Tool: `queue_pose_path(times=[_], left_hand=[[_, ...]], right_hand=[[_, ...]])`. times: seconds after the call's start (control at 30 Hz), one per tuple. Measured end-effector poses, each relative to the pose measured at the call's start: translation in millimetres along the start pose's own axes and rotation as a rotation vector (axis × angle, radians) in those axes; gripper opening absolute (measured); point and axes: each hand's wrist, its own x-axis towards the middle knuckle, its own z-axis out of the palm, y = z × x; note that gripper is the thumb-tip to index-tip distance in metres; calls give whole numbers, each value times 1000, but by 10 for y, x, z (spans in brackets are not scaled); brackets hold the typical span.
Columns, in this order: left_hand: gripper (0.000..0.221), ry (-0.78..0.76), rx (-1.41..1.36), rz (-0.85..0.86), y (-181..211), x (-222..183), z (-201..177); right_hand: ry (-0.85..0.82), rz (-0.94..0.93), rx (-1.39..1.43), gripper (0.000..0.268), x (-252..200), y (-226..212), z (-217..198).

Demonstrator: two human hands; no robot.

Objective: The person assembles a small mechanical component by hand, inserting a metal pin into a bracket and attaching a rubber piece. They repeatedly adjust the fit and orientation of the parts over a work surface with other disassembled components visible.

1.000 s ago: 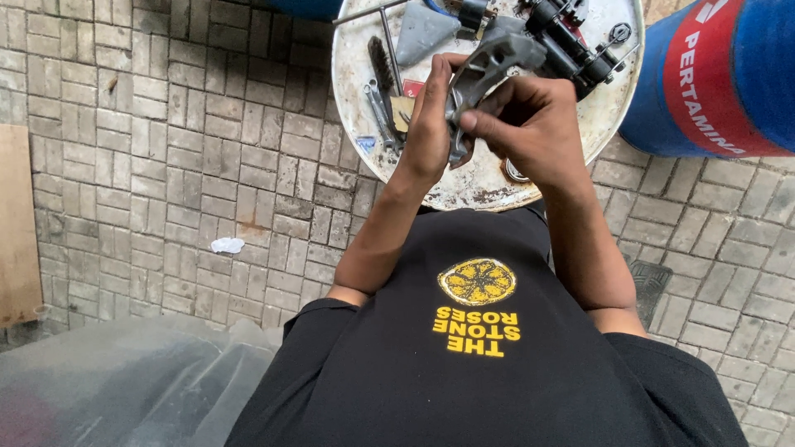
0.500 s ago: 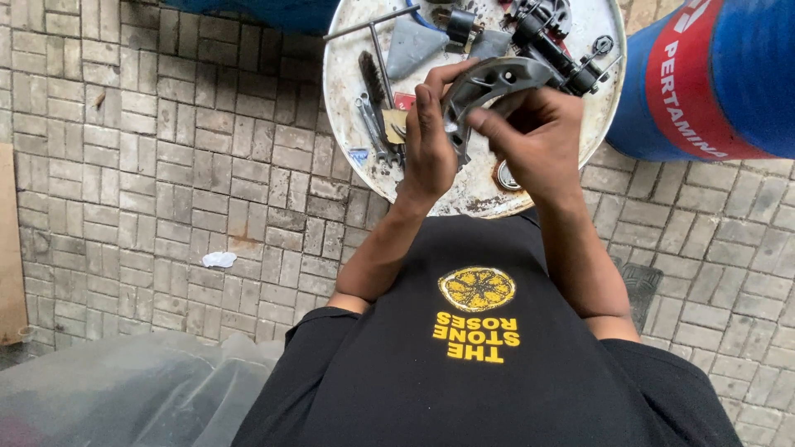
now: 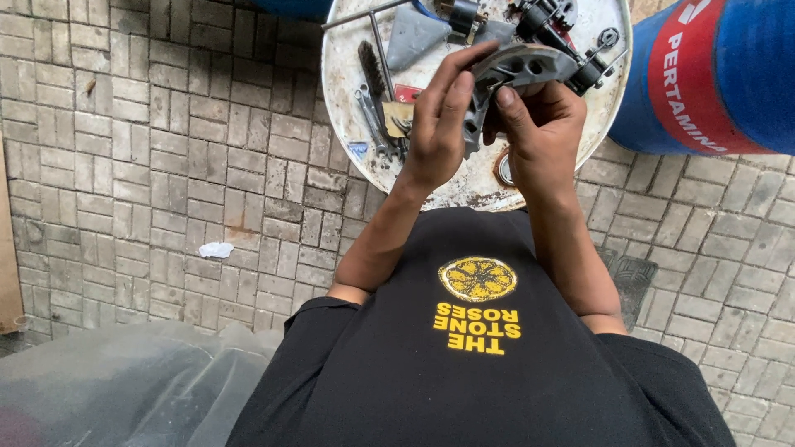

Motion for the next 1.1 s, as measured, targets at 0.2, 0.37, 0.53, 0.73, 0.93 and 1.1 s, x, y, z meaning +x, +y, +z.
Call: queue_pose_path(times=[0.2, 0.37, 0.53, 0.73, 0.93, 1.1], left_hand=[[46, -229, 55, -22, 55, 17, -173], [58, -412, 202, -1, 136, 71, -306], [71, -417, 265, 11, 166, 44, -273], [49, -124, 380, 164, 110, 2, -97], [44, -25, 269, 173, 15, -43, 11], [44, -124, 159, 129, -1, 0, -110]], right_hand=[[52, -125, -134, 28, 10, -26, -12], [72, -330, -315, 21, -46, -62, 13], [-49, -410, -347, 24, -94, -168, 32], [84, -219, -296, 17, -92, -124, 6], [234, -348, -385, 26, -2, -151, -75], [67, -284, -103, 25, 183, -105, -336]])
